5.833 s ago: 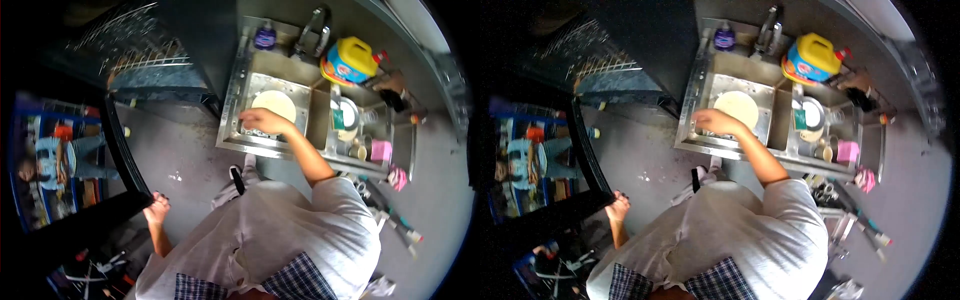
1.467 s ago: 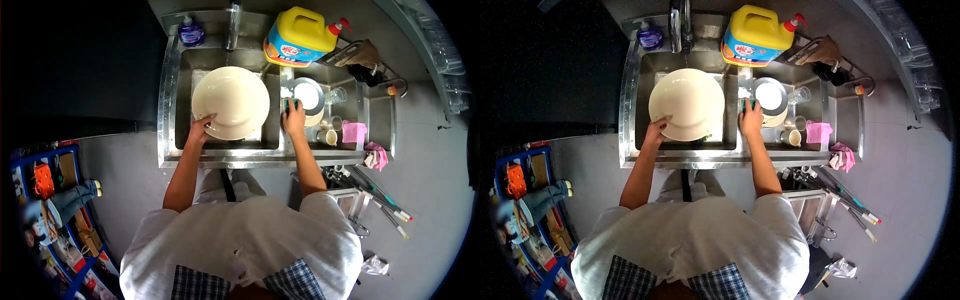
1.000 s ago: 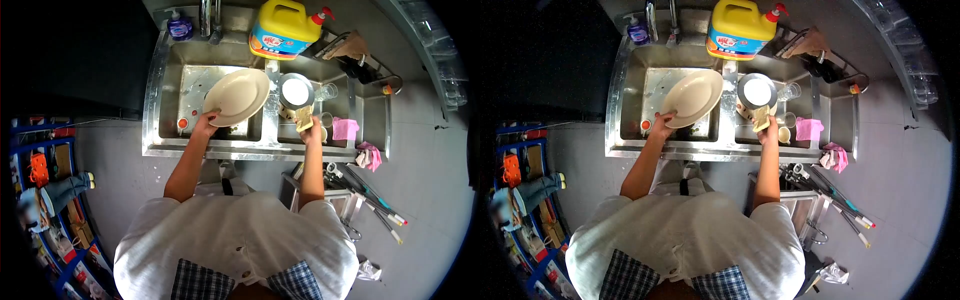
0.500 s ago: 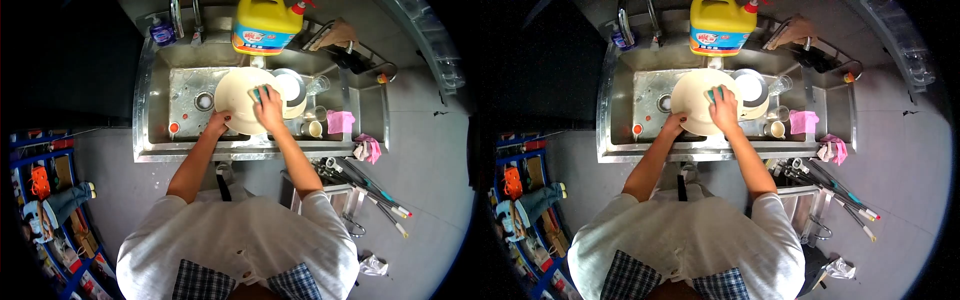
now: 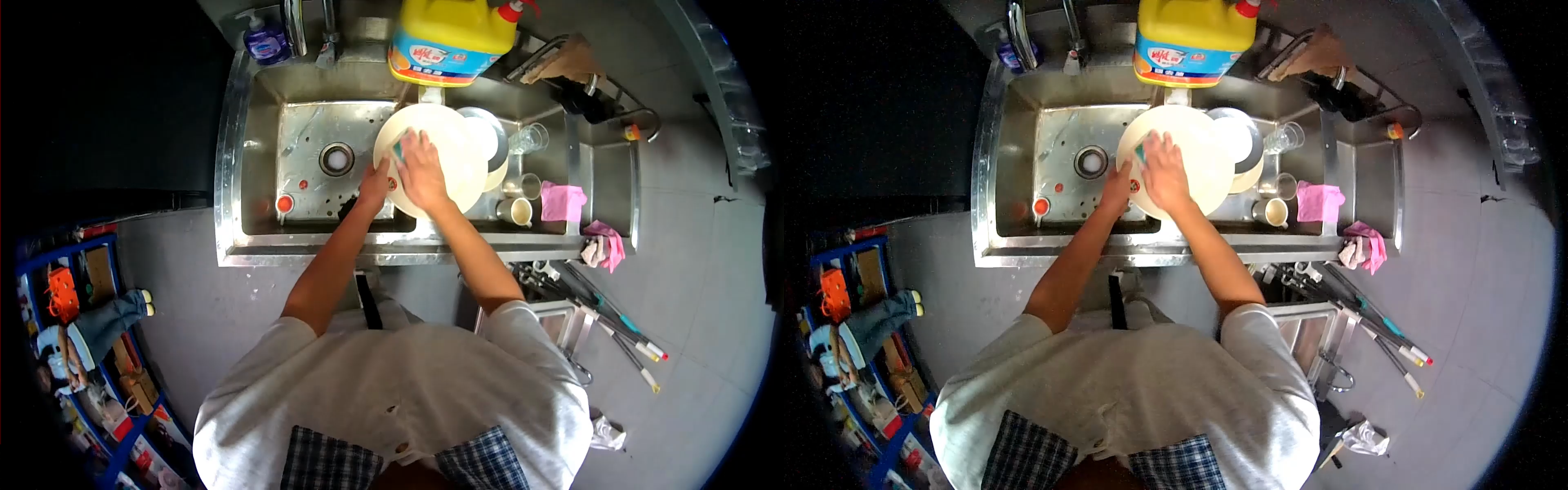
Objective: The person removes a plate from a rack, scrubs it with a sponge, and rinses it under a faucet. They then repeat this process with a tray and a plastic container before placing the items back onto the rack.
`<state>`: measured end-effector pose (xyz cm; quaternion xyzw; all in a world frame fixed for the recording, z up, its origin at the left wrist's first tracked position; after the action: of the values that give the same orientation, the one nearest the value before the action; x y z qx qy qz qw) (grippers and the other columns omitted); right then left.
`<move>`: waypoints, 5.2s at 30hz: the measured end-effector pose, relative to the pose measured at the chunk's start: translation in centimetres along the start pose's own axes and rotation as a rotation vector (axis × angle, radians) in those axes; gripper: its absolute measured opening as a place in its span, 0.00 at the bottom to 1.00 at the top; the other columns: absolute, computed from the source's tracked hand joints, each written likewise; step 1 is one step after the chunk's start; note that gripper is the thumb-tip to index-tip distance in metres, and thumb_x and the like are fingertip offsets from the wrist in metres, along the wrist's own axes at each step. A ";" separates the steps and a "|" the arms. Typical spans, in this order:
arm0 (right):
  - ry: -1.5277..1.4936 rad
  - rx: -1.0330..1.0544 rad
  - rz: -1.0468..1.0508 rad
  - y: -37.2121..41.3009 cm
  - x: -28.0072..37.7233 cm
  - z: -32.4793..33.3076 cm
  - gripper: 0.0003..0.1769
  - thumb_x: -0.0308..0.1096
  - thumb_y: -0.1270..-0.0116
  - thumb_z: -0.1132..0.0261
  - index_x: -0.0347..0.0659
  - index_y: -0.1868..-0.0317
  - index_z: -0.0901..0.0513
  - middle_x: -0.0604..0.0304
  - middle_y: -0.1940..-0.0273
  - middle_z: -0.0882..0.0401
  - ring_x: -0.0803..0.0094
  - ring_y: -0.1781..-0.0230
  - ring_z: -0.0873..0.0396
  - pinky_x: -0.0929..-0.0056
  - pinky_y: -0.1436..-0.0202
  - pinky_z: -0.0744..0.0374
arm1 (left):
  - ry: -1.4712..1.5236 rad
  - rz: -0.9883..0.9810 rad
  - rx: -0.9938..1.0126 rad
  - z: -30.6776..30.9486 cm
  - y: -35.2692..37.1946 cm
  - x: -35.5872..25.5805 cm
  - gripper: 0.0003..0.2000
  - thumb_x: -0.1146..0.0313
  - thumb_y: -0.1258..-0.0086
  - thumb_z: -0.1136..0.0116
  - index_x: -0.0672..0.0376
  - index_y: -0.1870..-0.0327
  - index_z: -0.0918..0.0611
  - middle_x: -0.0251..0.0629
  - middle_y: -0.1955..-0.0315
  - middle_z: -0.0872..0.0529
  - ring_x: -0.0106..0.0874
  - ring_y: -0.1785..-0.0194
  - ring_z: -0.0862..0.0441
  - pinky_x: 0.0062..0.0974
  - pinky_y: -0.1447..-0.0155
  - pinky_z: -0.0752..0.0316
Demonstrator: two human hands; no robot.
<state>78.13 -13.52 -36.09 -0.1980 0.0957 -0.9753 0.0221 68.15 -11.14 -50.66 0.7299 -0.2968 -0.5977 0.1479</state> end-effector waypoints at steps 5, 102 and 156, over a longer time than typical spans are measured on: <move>0.262 0.147 -0.169 5.7 -5.9 1.8 0.33 0.31 0.36 0.44 0.33 0.31 0.40 0.43 0.28 0.46 0.41 0.27 0.48 0.46 0.27 0.50 | 0.012 -0.084 0.050 -0.2 -1.2 0.4 0.27 0.51 0.29 0.46 0.66 0.40 0.27 0.43 0.52 0.18 0.30 0.55 0.20 0.29 0.53 0.24; -0.165 -0.398 -0.465 6.4 -10.0 10.8 0.23 0.28 0.53 0.37 0.37 0.52 0.23 0.47 0.52 0.28 0.48 0.49 0.30 0.57 0.42 0.31 | -0.341 -0.100 0.325 -3.0 -4.6 -6.6 0.22 0.66 0.49 0.30 0.68 0.53 0.18 0.45 0.63 0.13 0.34 0.61 0.15 0.31 0.55 0.21; -1.692 -0.215 -0.135 -11.1 3.7 3.4 0.30 0.43 0.27 0.55 0.43 0.27 0.43 0.54 0.36 0.32 0.63 0.39 0.29 0.65 0.35 0.32 | 0.390 0.445 0.190 7.0 10.4 -5.0 0.22 0.60 0.32 0.45 0.62 0.40 0.26 0.42 0.55 0.17 0.38 0.55 0.18 0.35 0.56 0.19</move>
<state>76.01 -3.55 -29.44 -0.8658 0.1269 -0.4840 0.0090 58.26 -15.28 -42.51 0.7583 -0.4700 -0.3690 0.2606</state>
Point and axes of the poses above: each hand's wrist, its own y-axis away from the middle knuckle, its own z-axis out of the back of the hand, x = y × z, the point moved 10 cm from there along -y, towards the middle knuckle
